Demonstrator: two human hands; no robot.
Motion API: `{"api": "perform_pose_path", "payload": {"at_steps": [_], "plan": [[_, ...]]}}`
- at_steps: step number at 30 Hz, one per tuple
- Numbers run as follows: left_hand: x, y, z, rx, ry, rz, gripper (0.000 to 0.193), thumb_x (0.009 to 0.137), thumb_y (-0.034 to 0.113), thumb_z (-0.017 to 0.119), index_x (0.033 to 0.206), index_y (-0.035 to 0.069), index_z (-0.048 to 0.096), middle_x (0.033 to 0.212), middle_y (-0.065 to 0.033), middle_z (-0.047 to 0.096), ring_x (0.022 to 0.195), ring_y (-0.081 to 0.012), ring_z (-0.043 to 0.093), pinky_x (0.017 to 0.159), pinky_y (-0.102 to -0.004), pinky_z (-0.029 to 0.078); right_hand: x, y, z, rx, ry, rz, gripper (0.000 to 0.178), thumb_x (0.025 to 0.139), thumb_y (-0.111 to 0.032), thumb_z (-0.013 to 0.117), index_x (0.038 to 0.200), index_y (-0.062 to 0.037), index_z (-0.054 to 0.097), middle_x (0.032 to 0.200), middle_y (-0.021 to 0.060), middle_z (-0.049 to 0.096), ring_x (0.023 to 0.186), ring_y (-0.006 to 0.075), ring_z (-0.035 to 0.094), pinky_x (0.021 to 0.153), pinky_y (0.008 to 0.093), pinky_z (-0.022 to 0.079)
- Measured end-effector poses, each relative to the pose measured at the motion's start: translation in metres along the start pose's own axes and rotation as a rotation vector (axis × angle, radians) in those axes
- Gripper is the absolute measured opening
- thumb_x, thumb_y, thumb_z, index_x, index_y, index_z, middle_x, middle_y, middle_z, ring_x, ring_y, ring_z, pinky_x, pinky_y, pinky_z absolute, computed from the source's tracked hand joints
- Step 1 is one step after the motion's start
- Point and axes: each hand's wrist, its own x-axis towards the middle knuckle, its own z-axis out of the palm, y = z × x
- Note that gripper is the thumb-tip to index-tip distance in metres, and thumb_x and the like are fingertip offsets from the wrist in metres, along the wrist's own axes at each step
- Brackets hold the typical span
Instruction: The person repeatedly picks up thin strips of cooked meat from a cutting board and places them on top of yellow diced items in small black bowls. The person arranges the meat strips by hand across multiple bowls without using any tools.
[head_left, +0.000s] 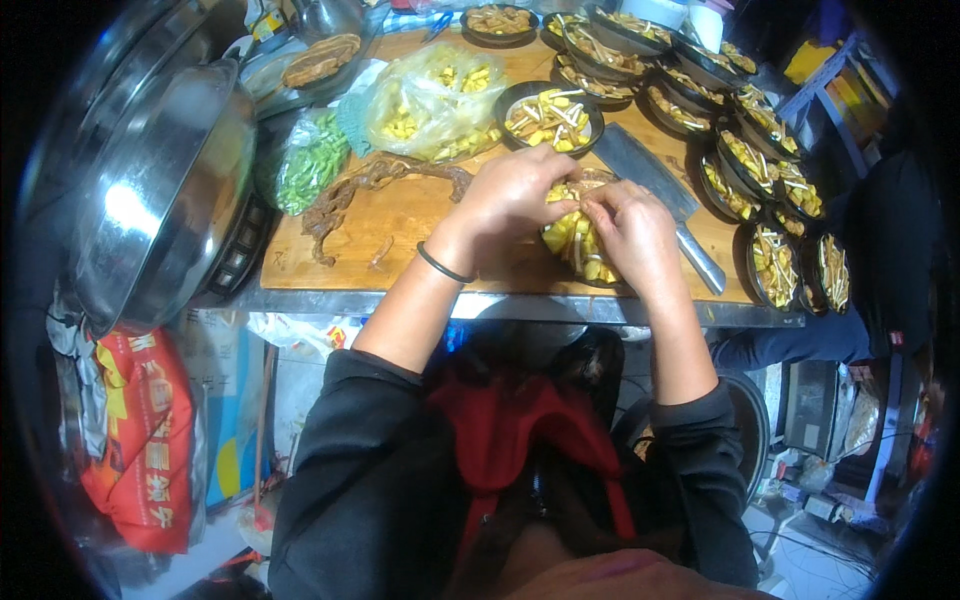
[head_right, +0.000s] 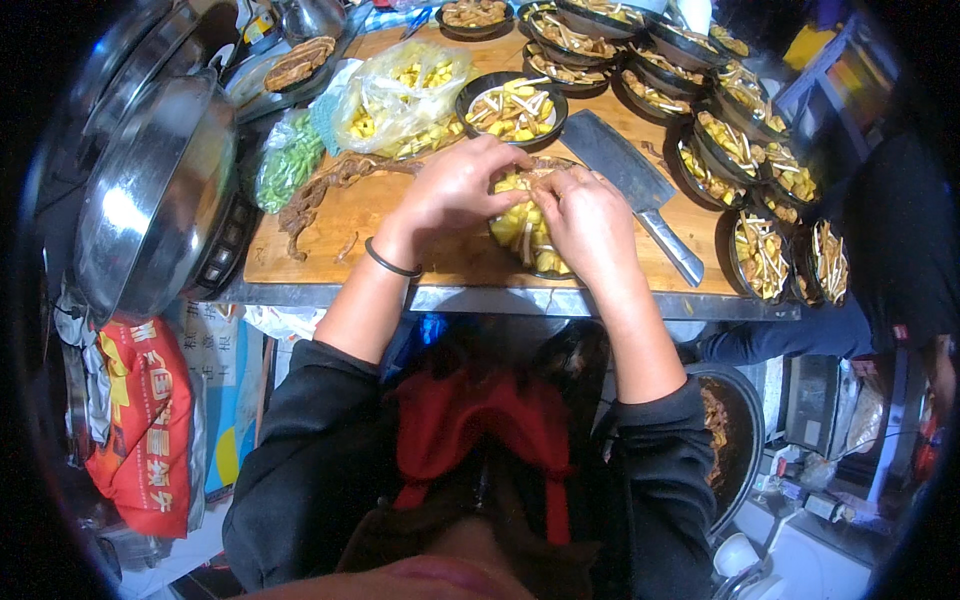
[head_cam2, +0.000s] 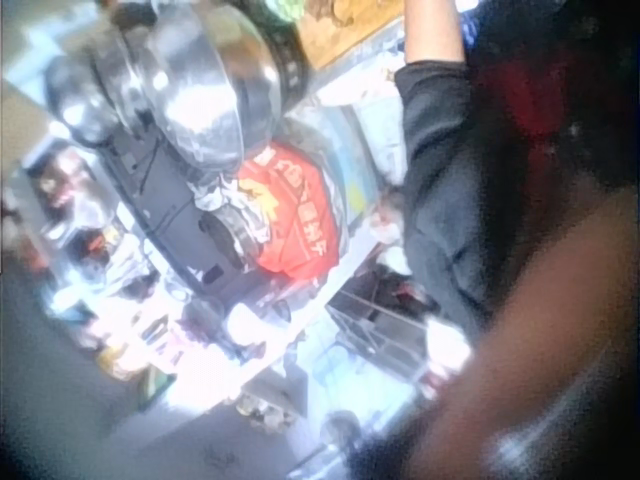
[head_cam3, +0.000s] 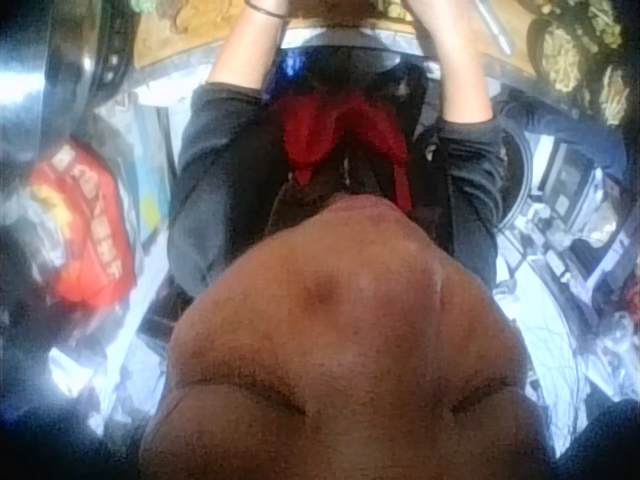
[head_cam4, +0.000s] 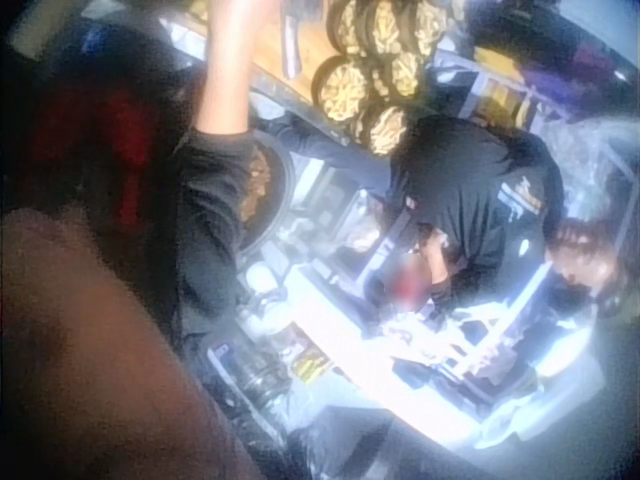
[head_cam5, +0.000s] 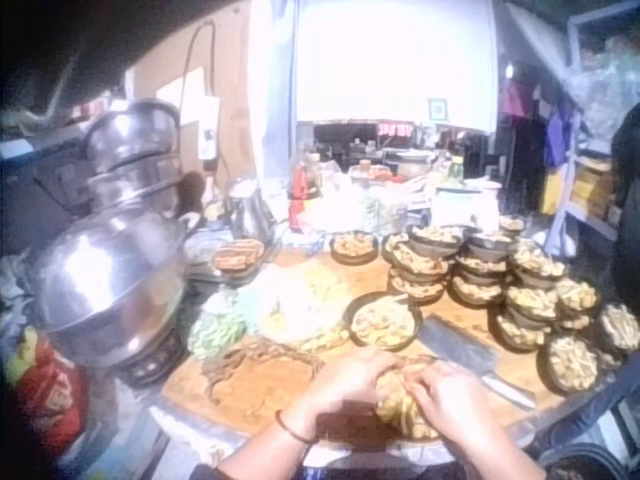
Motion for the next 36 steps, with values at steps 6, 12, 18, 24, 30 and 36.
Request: {"api": "perform_pose_path", "payload": {"at_steps": [6,12,18,24,30,36], "plan": [[0.007,-0.006,0.004,0.154,0.020,0.170,0.012,0.078,0.015,0.062,0.089,0.012,0.068,0.087,-0.0079,0.062,0.081,-0.0287,0.061,0.069,-0.0384,0.050,0.000,-0.001,0.004,0.044,0.081,0.015,0.016,0.084,-0.019,0.062,0.086,-0.0038,0.065,0.085,0.0156,0.064,0.080,0.0345,0.061,0.073,0.0422,0.049],[0.011,-0.015,-0.007,0.085,0.038,0.204,0.014,0.076,0.012,0.058,0.086,0.012,0.068,0.085,-0.0080,0.061,0.079,-0.0300,0.061,0.069,-0.0404,0.049,-0.004,-0.008,-0.003,-0.057,-0.003,-0.091,0.013,0.081,-0.014,0.065,0.090,-0.0047,0.068,0.086,0.0127,0.063,0.084,0.0332,0.059,0.075,0.0401,0.047],[0.018,-0.008,-0.009,0.094,-0.081,-0.033,0.018,0.079,0.026,0.063,0.088,0.011,0.069,0.085,-0.0114,0.062,0.082,-0.0305,0.061,0.070,-0.0392,0.050,-0.014,-0.004,-0.016,0.022,0.043,-0.008,0.014,0.085,-0.014,0.063,0.093,-0.0047,0.069,0.094,0.0133,0.066,0.089,0.0315,0.062,0.078,0.0377,0.048],[0.029,-0.007,-0.006,0.100,-0.197,-0.043,0.020,0.076,0.028,0.066,0.082,0.009,0.066,0.085,-0.0121,0.061,0.083,-0.0306,0.059,0.071,-0.0380,0.048,-0.009,0.033,-0.018,0.142,0.092,0.354,0.018,0.089,-0.013,0.062,0.101,-0.0007,0.066,0.093,0.0116,0.068,0.085,0.0190,0.065,0.075,0.0291,0.049],[0.032,-0.019,0.004,-0.126,-0.181,-0.087,0.014,0.072,0.019,0.069,0.077,0.008,0.062,0.079,-0.0092,0.059,0.077,-0.0262,0.059,0.066,-0.0350,0.047,-0.001,0.059,-0.004,0.452,0.010,0.423,0.021,0.086,-0.016,0.063,0.101,-0.0002,0.066,0.089,0.0150,0.068,0.080,0.0215,0.065,0.072,0.0299,0.049],[0.032,-0.026,0.008,-0.190,-0.146,-0.093,0.009,0.072,0.011,0.069,0.077,0.008,0.061,0.074,-0.0057,0.056,0.069,-0.0221,0.057,0.063,-0.0315,0.046,0.004,0.072,0.004,0.609,-0.016,0.406,0.020,0.087,-0.017,0.065,0.096,0.0010,0.066,0.079,0.0064,0.066,0.071,0.0102,0.059,0.066,0.0251,0.047]]}}
